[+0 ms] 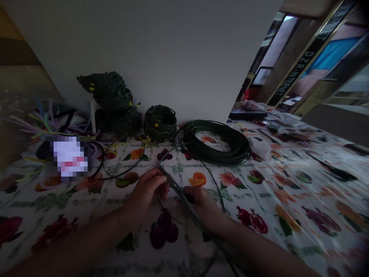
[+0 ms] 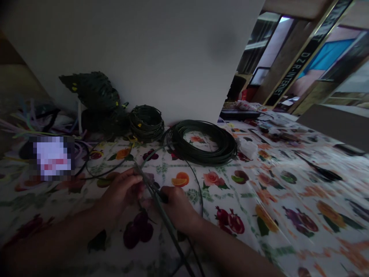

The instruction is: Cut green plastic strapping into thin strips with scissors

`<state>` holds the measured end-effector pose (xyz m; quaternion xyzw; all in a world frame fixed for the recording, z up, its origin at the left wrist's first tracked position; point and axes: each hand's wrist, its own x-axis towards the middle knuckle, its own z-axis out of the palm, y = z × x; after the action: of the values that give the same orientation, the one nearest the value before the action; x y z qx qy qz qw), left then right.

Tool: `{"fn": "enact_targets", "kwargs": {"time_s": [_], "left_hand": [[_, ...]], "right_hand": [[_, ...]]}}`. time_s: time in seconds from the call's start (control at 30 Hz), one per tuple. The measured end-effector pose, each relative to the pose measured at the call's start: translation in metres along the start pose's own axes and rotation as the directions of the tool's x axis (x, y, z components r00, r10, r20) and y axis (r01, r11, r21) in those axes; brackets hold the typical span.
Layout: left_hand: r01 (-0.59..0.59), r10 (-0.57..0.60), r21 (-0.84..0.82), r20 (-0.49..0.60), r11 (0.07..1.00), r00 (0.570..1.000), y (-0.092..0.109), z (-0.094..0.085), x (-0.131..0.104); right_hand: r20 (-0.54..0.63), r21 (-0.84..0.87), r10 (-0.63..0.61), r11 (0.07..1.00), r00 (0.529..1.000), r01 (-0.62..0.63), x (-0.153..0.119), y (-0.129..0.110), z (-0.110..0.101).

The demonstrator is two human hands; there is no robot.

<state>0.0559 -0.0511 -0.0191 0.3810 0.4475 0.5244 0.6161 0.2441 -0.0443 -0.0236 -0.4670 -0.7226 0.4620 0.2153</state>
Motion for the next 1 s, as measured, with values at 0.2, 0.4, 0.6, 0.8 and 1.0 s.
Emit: {"fn": "enact_targets", "kwargs": {"time_s": [0.2,0.4,0.6,0.8,1.0], "left_hand": [[-0.002,0.002,0.027,0.029,1.0,1.0,-0.004,-0.004,0.008],[-0.055,0.055,0.064,0.003,0.996,0.998,-0.008,-0.011,0.02],[-0.151,0.135,0.265,0.074,0.953,0.988,-0.009,-0.018,0.026],[-0.18,0.173,0.488,0.06,0.854,0.983,0.008,-0.015,0.031],[-0.057,0.07,0.535,-0.004,0.843,0.998,0.02,-0.003,0.044]], "right_hand": [[-0.082,0.042,0.051,0.998,0.995,-0.048,0.017,0.013,-0.01],[-0.051,0.564,0.086,0.825,0.995,-0.043,0.03,0.02,-0.021],[-0.15,0.687,0.126,0.727,0.981,0.012,0.039,0.026,-0.024],[-0.282,0.732,0.086,0.663,0.956,0.156,0.044,0.029,-0.024],[-0.33,0.754,0.064,0.618,0.942,0.222,0.045,0.034,-0.024]]}}
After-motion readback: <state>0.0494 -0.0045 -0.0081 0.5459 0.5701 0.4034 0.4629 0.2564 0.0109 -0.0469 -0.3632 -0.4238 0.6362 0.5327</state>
